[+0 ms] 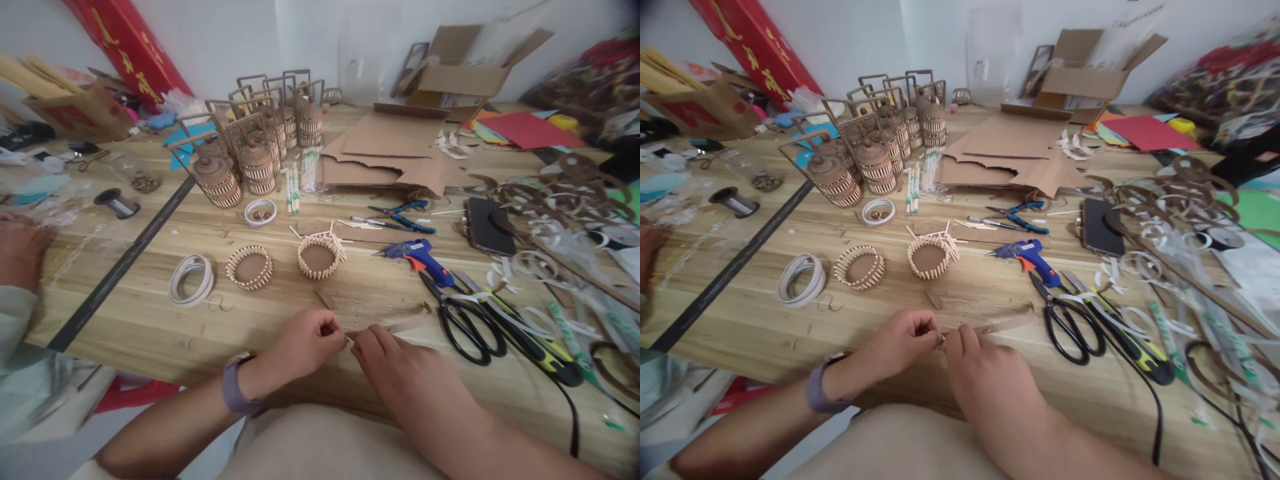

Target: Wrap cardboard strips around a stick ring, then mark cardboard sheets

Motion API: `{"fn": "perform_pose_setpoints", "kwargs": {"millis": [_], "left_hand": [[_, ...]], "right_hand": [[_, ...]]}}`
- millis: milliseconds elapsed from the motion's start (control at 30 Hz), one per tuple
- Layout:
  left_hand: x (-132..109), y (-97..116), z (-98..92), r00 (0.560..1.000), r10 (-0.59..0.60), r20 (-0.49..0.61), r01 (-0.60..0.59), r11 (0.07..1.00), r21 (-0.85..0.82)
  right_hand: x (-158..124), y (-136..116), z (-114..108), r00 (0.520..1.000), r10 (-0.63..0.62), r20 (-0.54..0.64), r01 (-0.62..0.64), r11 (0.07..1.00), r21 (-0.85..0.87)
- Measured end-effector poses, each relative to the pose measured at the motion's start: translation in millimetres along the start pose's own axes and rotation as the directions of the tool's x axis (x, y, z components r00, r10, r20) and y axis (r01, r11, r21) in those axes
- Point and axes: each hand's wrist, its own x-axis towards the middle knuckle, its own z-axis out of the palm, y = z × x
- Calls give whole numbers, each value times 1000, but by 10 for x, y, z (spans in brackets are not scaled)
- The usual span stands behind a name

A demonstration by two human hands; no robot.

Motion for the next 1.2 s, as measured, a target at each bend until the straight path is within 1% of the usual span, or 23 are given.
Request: {"fn": "perform_pose_setpoints", "kwargs": {"millis": [167, 300, 467, 600, 667, 733, 767, 800, 900, 967, 1033, 1100, 1133, 1200], "left_hand": [[-8, -8, 23, 999, -23, 49, 28, 993, -113], [-24, -20, 28, 996, -58, 71, 69, 983, -168], [-35, -30, 51, 995, -55, 88, 71, 980, -187], [-9, -64, 51, 993, -58, 99, 75, 982, -172], [15, -94, 3, 997, -58, 53, 65, 988, -143], [34, -126, -72, 998, -57, -39, 53, 992, -112], [36, -138, -111, 996, -54, -69, 47, 994, -102], [34, -146, -145, 997, -49, -66, 43, 994, -96], [3, -139, -192, 999, -7, 45, 10, 998, -66], [-20, -123, -179, 996, 16, 90, -12, 999, -41], [-37, -116, -152, 995, 29, 93, -26, 999, -40], [-49, -124, -125, 993, 49, 103, -42, 996, -76], [-55, -132, -115, 993, 66, 102, -54, 992, -113], [-70, -148, -107, 991, 101, 92, -82, 978, -193]], "right_hand": [[-26, 22, -68, 999, -17, -40, 19, 999, 33], [-73, 55, -86, 999, -20, -40, 22, 999, 48], [-100, 120, -126, 998, -44, -32, 46, 997, 58], [-106, 134, -186, 997, -70, 23, 68, 995, 71], [-122, 160, -241, 997, -64, 35, 59, 990, 125], [-136, 230, -321, 997, -43, 63, 29, 976, 217], [-135, 282, -368, 996, -33, 85, 9, 963, 271], [-126, 342, -418, 995, -19, 93, -12, 947, 320], [-56, 519, -554, 998, 38, 58, -58, 915, 400], [6, 580, -598, 997, 79, 13, -79, 925, 371], [59, 575, -572, 995, 99, -31, -87, 956, 281], [96, 519, -468, 996, 80, -41, -69, 974, 215], [108, 482, -392, 998, 67, -16, -62, 974, 219], [120, 413, -225, 995, 50, 84, -73, 951, 300]]}}
